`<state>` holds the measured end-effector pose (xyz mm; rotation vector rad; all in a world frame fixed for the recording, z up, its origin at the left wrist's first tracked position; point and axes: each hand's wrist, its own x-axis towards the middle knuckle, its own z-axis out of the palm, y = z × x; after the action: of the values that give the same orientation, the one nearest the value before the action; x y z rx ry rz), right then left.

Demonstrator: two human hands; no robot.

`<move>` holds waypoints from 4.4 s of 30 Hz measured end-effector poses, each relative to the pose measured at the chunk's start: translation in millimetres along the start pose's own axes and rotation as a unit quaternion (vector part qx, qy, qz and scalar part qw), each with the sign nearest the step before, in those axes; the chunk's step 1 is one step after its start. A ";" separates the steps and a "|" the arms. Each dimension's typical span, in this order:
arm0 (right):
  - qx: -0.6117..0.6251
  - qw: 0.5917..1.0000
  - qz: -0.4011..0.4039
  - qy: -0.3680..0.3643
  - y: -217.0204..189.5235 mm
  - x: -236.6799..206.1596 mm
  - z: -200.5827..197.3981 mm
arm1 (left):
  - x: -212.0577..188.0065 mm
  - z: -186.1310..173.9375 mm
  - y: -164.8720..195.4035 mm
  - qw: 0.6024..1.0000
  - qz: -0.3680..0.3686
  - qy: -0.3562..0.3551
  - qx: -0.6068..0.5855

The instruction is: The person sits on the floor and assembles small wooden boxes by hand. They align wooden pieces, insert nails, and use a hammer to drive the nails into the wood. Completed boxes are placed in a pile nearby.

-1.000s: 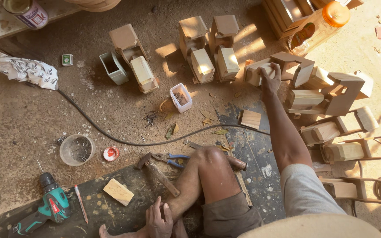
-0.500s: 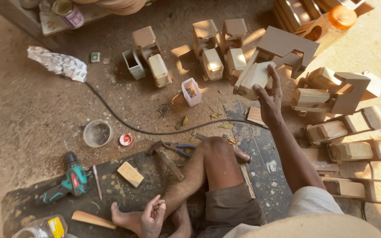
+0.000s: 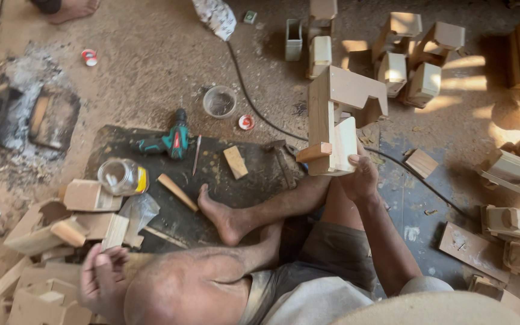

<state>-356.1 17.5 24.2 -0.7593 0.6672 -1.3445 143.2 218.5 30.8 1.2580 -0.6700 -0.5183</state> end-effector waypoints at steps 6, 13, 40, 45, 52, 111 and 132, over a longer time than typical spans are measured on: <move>0.071 0.990 0.109 -0.047 55.1 -6.3 24.2 | -57.8 -2.5 70.4 0.970 0.169 0.112 0.131; 0.161 0.956 0.206 -0.130 113.1 -40.1 45.9 | -82.1 123.6 19.2 0.949 -0.217 -0.227 -0.017; -0.705 0.704 -0.025 -0.081 198.6 61.0 95.7 | -42.1 119.3 -57.1 0.933 -0.217 -0.248 -0.143; -0.769 0.628 0.117 -0.034 218.2 78.4 123.7 | -40.8 118.4 -70.3 0.923 -0.240 -0.256 -0.161; -0.629 0.743 0.215 -0.074 210.0 84.6 92.1 | -29.8 129.3 -87.4 0.924 -0.228 -0.264 -0.159; -0.553 0.806 0.004 -0.211 201.4 19.8 53.7 | 34.7 209.5 -155.6 0.854 -0.385 -0.351 0.018; -0.507 0.829 0.009 -0.236 208.8 21.5 44.6 | 34.3 226.6 -165.2 0.836 -0.376 -0.397 0.037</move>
<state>-193.8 13.7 -116.2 -1.8604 0.9675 -0.6368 7.6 0.2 -86.4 1.3417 -0.8607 -1.7513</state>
